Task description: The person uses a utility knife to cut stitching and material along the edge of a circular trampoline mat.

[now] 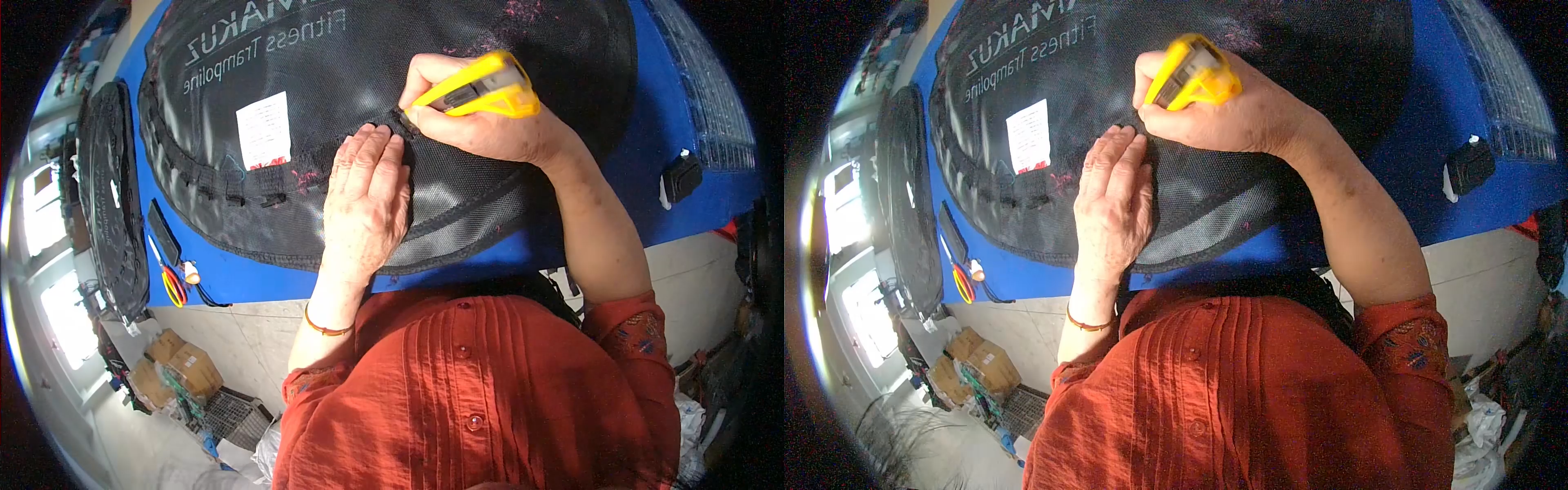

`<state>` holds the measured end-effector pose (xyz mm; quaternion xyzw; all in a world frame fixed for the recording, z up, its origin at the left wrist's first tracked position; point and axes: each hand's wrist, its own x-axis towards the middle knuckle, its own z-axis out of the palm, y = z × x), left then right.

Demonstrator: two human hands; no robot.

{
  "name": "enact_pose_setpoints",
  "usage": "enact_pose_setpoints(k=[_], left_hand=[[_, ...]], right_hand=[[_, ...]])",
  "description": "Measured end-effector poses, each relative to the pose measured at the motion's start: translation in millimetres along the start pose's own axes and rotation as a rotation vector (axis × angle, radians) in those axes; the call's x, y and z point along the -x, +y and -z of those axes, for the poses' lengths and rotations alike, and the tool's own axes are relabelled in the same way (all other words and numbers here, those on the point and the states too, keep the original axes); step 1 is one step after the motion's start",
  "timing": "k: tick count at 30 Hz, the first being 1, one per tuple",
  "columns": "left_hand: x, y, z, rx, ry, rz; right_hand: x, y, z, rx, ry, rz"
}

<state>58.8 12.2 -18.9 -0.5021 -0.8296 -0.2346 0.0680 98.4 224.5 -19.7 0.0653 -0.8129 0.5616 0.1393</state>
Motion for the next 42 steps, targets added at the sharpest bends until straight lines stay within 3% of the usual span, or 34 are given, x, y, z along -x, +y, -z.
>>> enact_pose_setpoints(k=[3, 12, 15, 18, 26, 30, 32, 35, 36, 39, 42], left_hand=[[0.4, -0.8, -0.7, 0.005, 0.000, -0.003], [0.4, -2.0, -1.9, -0.007, -0.007, -0.009], [0.8, -2.9, -3.7, -0.012, -0.001, -0.018], [0.7, -2.9, -3.7, -0.013, 0.002, -0.020], [-0.6, -2.1, -2.4, 0.013, 0.006, -0.027], [-0.4, -1.8, -2.7, 0.015, 0.009, -0.027], [-0.3, -2.2, -3.0, 0.016, 0.011, -0.027], [0.4, -2.1, -2.9, 0.013, 0.003, -0.020], [0.6, -1.4, -3.6, 0.008, -0.002, -0.015], [1.2, -1.4, -3.9, -0.009, -0.005, -0.016], [0.4, -2.5, -3.0, -0.008, -0.012, -0.017]], right_hand=[[0.2, 2.7, 0.7, 0.053, -0.004, 0.083], [-2.9, 1.2, 4.7, -0.010, -0.032, -0.013], [-3.2, 3.2, 6.1, 0.134, -0.020, 0.110], [-3.6, 0.6, 6.6, 0.021, -0.047, -0.016], [-6.5, 8.1, 11.7, 0.372, -0.079, 0.321], [-5.7, 4.9, 10.6, 0.227, -0.039, 0.239], [-4.2, 9.1, 13.0, 0.414, -0.075, 0.411], [-5.1, 12.8, 13.4, 0.447, -0.067, 0.491], [-3.3, 13.3, 13.0, 0.452, -0.066, 0.489], [0.3, 8.9, 8.5, 0.086, -0.057, 0.134], [-3.6, 2.2, 7.8, 0.059, 0.030, 0.091]])
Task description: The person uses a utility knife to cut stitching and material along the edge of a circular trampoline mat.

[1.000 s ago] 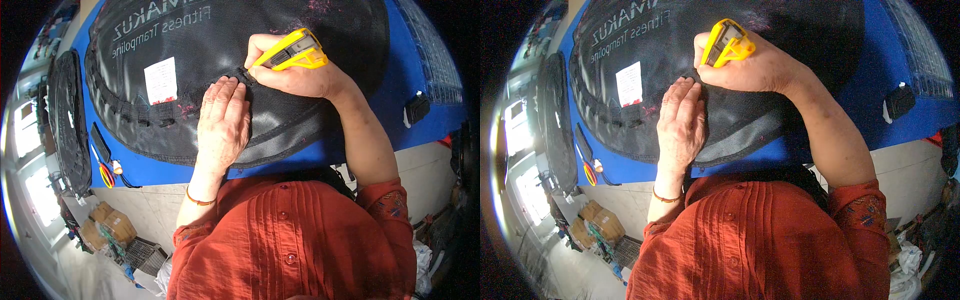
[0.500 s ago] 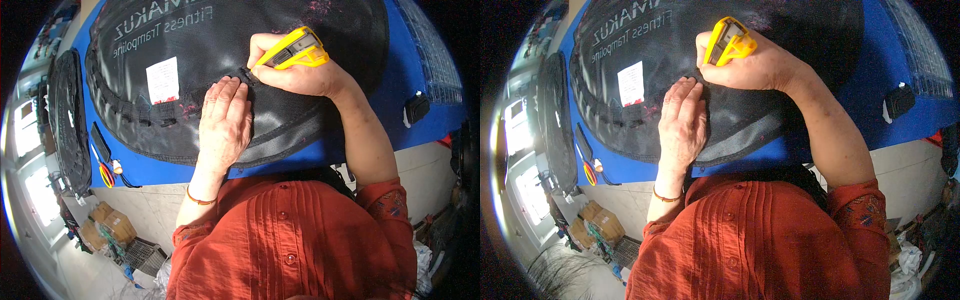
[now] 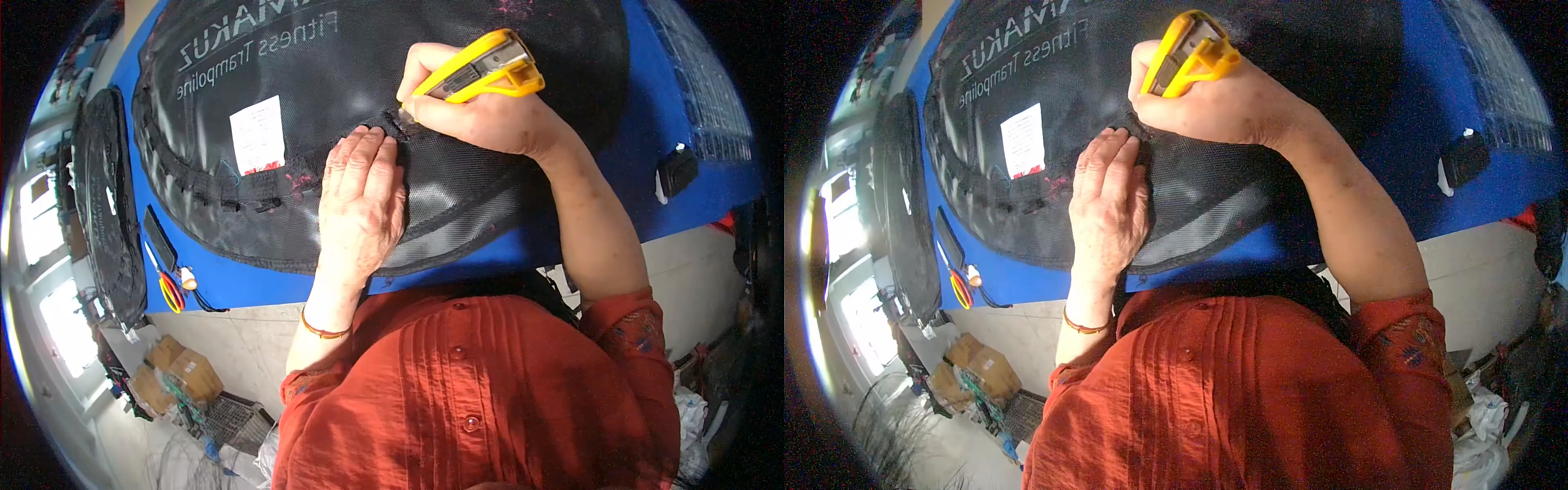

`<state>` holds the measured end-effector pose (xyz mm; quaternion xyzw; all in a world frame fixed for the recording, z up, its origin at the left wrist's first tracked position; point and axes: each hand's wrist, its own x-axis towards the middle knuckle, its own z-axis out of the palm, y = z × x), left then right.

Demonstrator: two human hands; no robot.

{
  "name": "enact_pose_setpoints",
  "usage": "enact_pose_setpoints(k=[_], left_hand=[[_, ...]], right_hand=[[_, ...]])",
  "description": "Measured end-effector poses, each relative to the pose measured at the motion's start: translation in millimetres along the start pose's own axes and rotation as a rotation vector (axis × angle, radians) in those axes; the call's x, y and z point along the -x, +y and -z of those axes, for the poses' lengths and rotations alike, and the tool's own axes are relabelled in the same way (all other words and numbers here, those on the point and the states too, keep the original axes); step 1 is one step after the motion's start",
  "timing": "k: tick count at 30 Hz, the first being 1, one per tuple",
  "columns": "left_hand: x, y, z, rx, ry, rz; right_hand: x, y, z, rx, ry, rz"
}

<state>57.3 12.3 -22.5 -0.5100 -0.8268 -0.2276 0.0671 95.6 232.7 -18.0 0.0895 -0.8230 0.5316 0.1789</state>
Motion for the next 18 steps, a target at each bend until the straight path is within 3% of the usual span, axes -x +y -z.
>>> enact_pose_setpoints(k=[5, 18], left_hand=[[-0.4, 1.0, -0.1, -0.001, -0.010, 0.005], [-1.9, 3.1, 0.1, -0.031, 0.002, -0.004]], right_hand=[[1.1, 2.2, -2.6, 0.077, 0.002, 0.111], [4.1, 0.3, -7.0, 0.030, 0.007, -0.044]])
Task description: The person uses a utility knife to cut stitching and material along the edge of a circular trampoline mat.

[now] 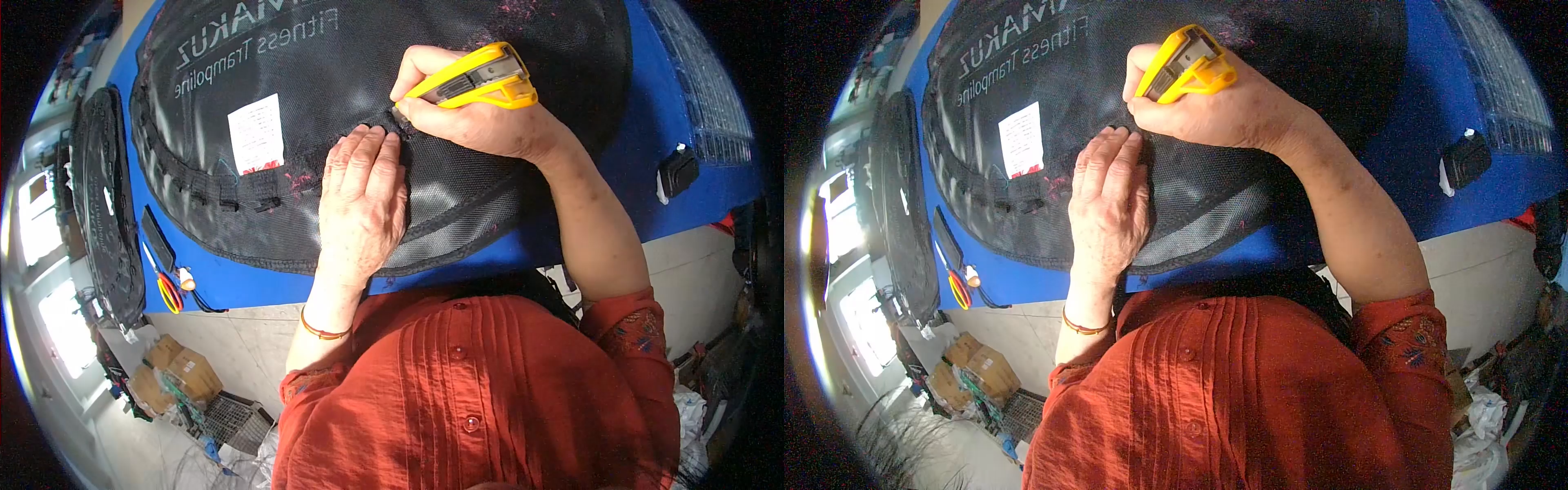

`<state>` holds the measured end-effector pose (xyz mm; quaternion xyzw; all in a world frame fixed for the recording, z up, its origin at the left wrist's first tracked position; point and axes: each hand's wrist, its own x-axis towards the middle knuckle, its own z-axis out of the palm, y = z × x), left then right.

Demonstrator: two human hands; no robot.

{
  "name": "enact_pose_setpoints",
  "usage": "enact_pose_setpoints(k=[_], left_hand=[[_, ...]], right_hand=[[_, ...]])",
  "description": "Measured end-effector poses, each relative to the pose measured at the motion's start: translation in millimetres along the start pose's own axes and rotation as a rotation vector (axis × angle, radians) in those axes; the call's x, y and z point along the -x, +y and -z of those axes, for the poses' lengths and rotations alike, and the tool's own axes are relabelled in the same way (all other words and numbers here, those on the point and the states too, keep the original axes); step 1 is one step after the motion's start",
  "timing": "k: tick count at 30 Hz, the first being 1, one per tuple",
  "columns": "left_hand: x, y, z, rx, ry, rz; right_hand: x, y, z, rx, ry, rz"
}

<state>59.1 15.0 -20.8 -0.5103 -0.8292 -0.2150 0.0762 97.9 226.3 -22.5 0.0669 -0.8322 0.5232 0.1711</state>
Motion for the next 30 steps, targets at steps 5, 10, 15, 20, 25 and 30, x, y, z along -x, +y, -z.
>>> enact_pose_setpoints(k=[5, 10, 15, 20, 25, 30], left_hand=[[0.1, 0.0, 0.8, -0.001, 0.001, 0.005], [-0.9, 0.8, 0.9, 0.000, 0.002, 0.008], [-0.4, 0.5, 0.7, -0.001, -0.001, 0.009], [1.6, -1.2, -1.0, -0.002, -0.023, 0.003], [2.1, -1.9, -0.5, 0.023, -0.021, 0.005], [0.9, -1.7, 0.1, 0.030, -0.015, -0.004]], right_hand=[[-1.5, -0.5, 1.8, -0.057, -0.036, -0.097], [-1.8, 5.4, -0.6, 0.090, 0.012, 0.118], [-1.1, -0.4, -3.1, -0.013, 0.008, 0.013], [-0.7, -0.9, 0.0, -0.020, -0.008, -0.026], [-1.6, 4.4, -3.6, 0.083, 0.023, 0.105], [-2.7, 0.9, 1.1, 0.099, 0.008, 0.096]])
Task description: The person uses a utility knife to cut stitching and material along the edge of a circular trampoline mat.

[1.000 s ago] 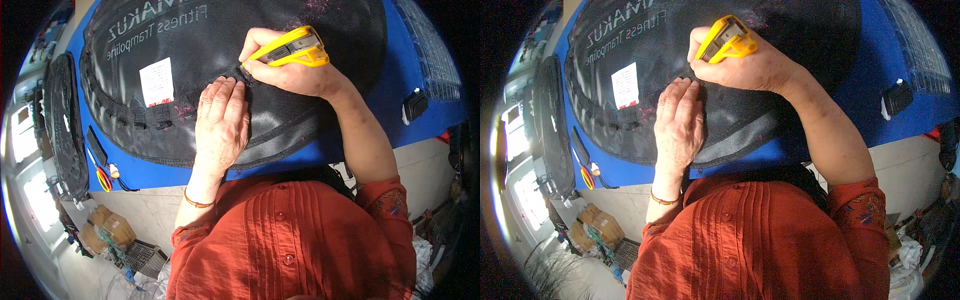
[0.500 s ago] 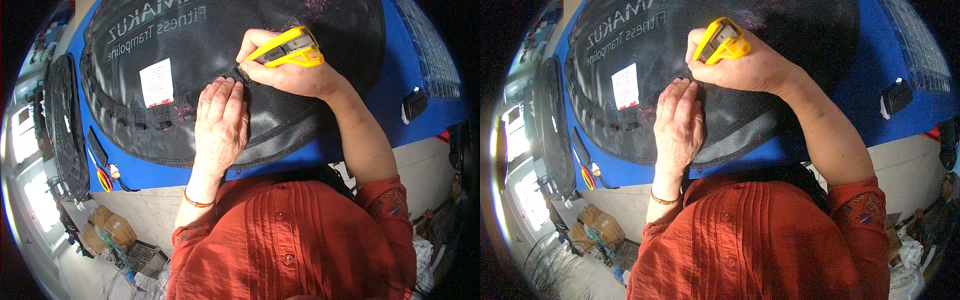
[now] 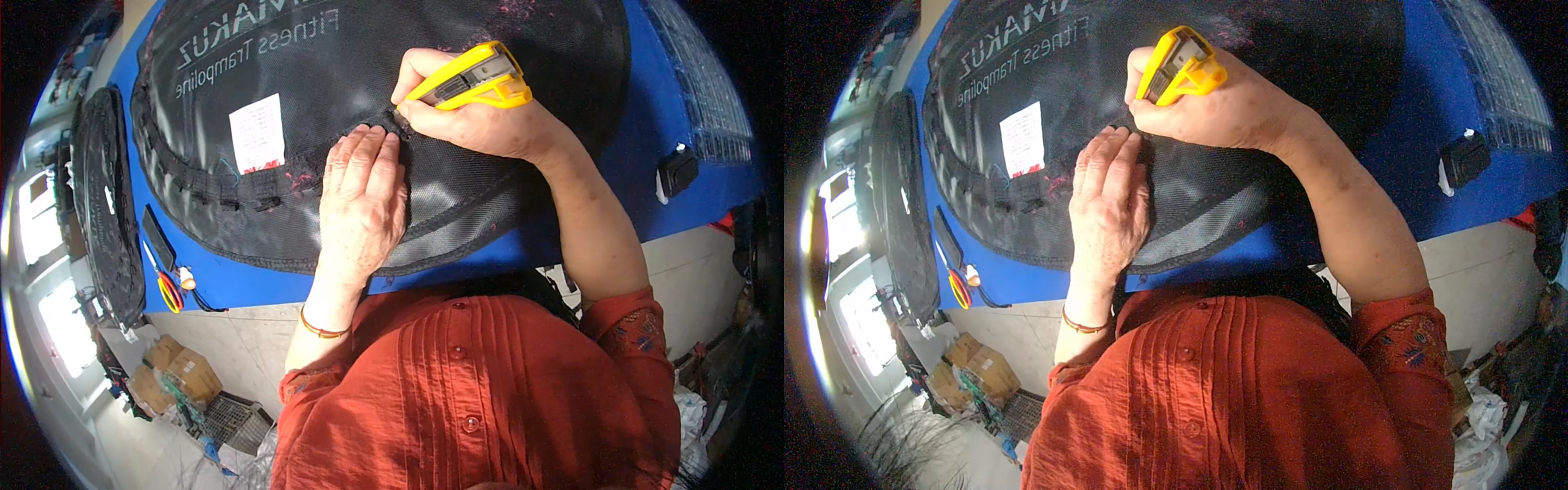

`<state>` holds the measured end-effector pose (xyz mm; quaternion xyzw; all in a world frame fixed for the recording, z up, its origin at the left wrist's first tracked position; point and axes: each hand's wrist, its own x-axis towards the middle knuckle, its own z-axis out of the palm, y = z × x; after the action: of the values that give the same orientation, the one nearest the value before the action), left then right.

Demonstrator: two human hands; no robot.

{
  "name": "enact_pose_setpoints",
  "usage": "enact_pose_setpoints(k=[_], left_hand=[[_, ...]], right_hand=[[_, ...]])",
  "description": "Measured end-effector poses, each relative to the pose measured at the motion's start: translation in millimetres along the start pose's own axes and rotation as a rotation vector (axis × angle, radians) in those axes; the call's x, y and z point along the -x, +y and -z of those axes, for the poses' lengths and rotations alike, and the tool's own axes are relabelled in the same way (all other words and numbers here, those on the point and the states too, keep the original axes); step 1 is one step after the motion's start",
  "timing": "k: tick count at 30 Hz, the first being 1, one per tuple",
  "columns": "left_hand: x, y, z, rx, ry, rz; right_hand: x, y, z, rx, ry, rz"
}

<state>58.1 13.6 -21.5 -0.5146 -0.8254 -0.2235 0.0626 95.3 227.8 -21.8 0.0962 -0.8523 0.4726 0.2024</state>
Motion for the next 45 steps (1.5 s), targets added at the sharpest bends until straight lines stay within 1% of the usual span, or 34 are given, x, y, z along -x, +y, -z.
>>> enact_pose_setpoints(k=[5, 7, 11, 13, 14, 16, 17, 19, 20, 22, 23, 25, 26, 28, 34, 41, 43, 45], left_hand=[[0.5, -0.1, -0.4, -0.012, -0.001, 0.004], [0.7, -0.3, -0.6, -0.017, 0.002, 0.003], [1.2, 0.1, -0.6, -0.017, 0.004, 0.002], [1.2, -0.2, -0.5, -0.017, 0.002, 0.006], [1.3, -0.3, -0.4, -0.013, 0.005, 0.002], [1.2, -1.0, -0.3, -0.011, 0.011, -0.003], [1.3, -0.8, -0.4, -0.013, 0.008, 0.000], [0.7, -0.4, 0.0, -0.015, 0.012, 0.003], [-0.9, 0.5, 1.1, -0.020, 0.022, -0.004], [-1.5, 0.8, 1.7, -0.024, 0.031, -0.007], [-1.1, 0.6, 1.7, -0.023, 0.029, -0.011], [-1.0, 0.6, 2.0, -0.023, 0.031, -0.012], [-1.0, 0.7, 2.2, -0.025, 0.028, -0.010], [-1.1, 1.0, 2.4, -0.026, 0.025, -0.008], [-2.3, 1.1, 2.2, -0.014, 0.038, -0.013], [0.5, -1.8, -1.2, -0.013, 0.024, -0.017], [0.5, -2.3, -1.4, -0.008, 0.031, -0.018], [0.7, -2.9, -1.9, -0.012, 0.035, -0.021]], right_hand=[[-0.8, 4.0, 0.6, -0.049, -0.031, -0.038], [-0.6, 11.7, 2.6, 0.248, -0.043, 0.316], [2.6, 10.9, 1.6, 0.260, -0.079, 0.266], [4.0, 12.0, -1.3, 0.164, -0.118, 0.169], [4.1, 12.8, -1.4, 0.165, -0.117, 0.170], [2.3, 14.1, 0.2, 0.293, -0.071, 0.341], [1.3, 12.4, 0.8, 0.296, -0.071, 0.344], [0.2, 4.0, 0.8, 0.086, -0.039, 0.110], [-0.4, -1.2, 2.0, 0.089, -0.041, 0.115], [-0.9, -8.5, 1.8, -0.161, -0.047, -0.148], [-1.3, -6.6, -0.7, -0.160, -0.050, -0.143], [-1.9, -0.9, -7.2, -0.286, 0.045, -0.184], [-2.6, -0.8, -7.5, -0.287, 0.041, -0.181], [-2.2, -1.3, -6.5, -0.170, 0.082, -0.094], [-1.0, -3.3, -2.9, -0.160, 0.009, -0.140], [0.0, 2.3, -4.1, -0.116, 0.012, -0.079], [-0.7, 4.1, -3.4, -0.057, 0.021, 0.012], [-0.7, 4.0, -0.1, -0.029, 0.001, 0.049]])
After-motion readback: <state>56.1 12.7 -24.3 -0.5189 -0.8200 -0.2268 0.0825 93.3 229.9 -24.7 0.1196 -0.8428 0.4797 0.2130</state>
